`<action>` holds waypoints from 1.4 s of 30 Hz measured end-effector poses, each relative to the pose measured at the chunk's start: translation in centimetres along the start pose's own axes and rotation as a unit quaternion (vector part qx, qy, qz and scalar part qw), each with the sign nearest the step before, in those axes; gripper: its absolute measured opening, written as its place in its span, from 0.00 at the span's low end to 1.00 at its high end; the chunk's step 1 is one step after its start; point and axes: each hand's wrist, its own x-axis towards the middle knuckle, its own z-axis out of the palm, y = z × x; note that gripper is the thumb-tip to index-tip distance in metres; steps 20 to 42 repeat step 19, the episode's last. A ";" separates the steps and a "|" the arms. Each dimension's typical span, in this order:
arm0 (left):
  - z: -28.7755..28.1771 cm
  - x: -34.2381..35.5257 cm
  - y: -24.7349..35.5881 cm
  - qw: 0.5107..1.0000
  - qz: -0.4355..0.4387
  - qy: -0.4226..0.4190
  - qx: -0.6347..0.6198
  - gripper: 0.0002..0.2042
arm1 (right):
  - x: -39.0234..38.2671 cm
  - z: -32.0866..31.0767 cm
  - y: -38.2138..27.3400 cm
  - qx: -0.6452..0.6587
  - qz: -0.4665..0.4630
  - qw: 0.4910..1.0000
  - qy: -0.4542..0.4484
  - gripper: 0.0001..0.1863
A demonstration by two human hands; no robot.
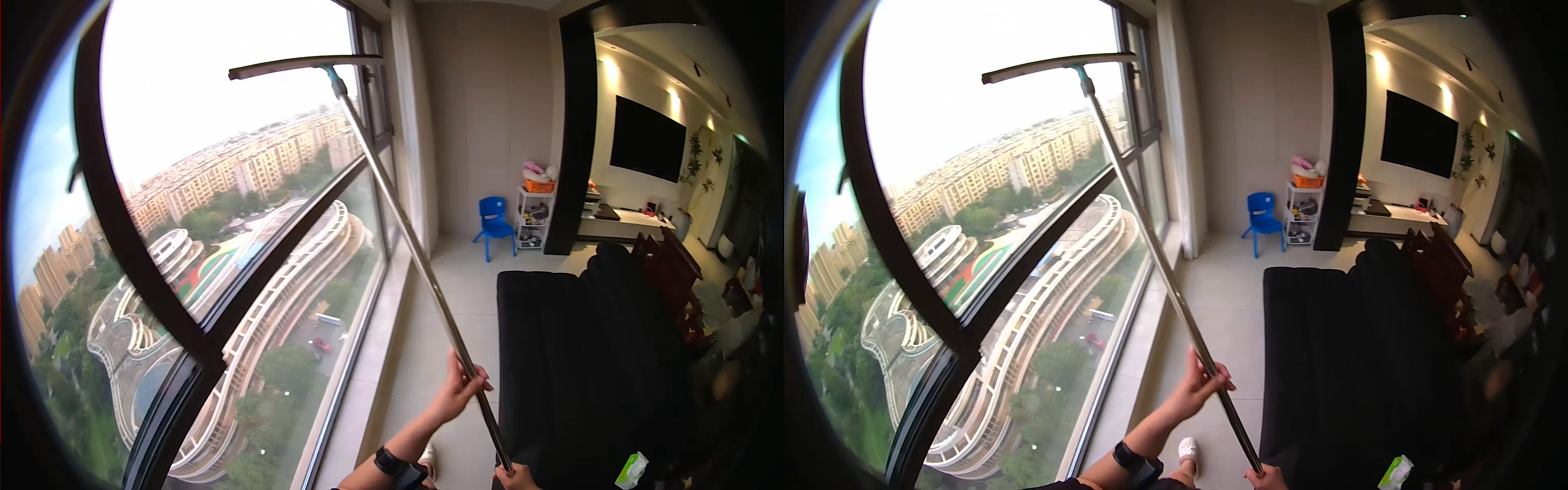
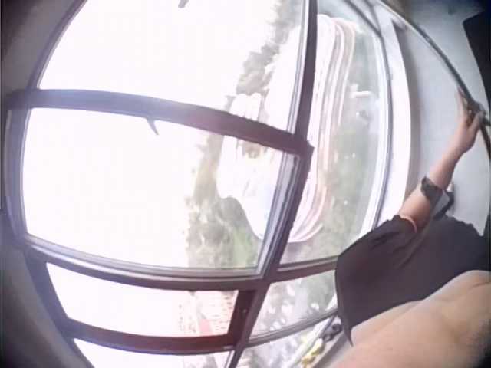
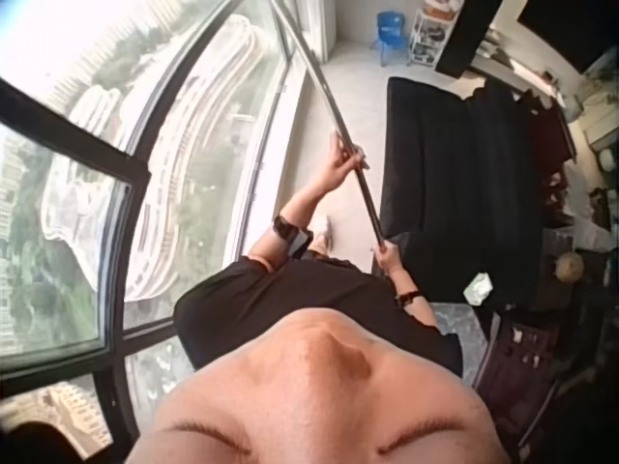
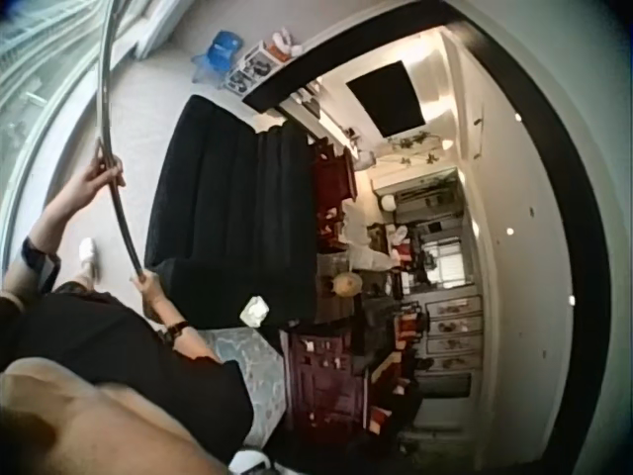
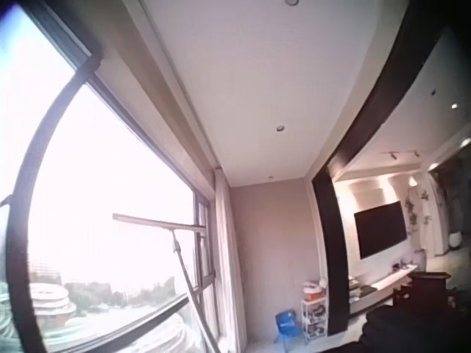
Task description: Cleaning a large window using a squeegee on an extension pole.
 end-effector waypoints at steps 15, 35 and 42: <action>-14.7 26.0 0.8 0.993 0.054 0.034 -0.100 0.41 | 29.4 -5.8 -8.9 -0.077 -0.024 0.996 0.025 0.18; -20.0 32.6 -0.4 0.994 0.081 0.053 -0.041 0.42 | 39.5 -6.0 -6.8 -0.063 -0.119 0.991 0.009 0.15; -20.0 32.6 -0.4 0.994 0.081 0.053 -0.041 0.42 | 39.5 -6.0 -6.8 -0.063 -0.119 0.991 0.009 0.15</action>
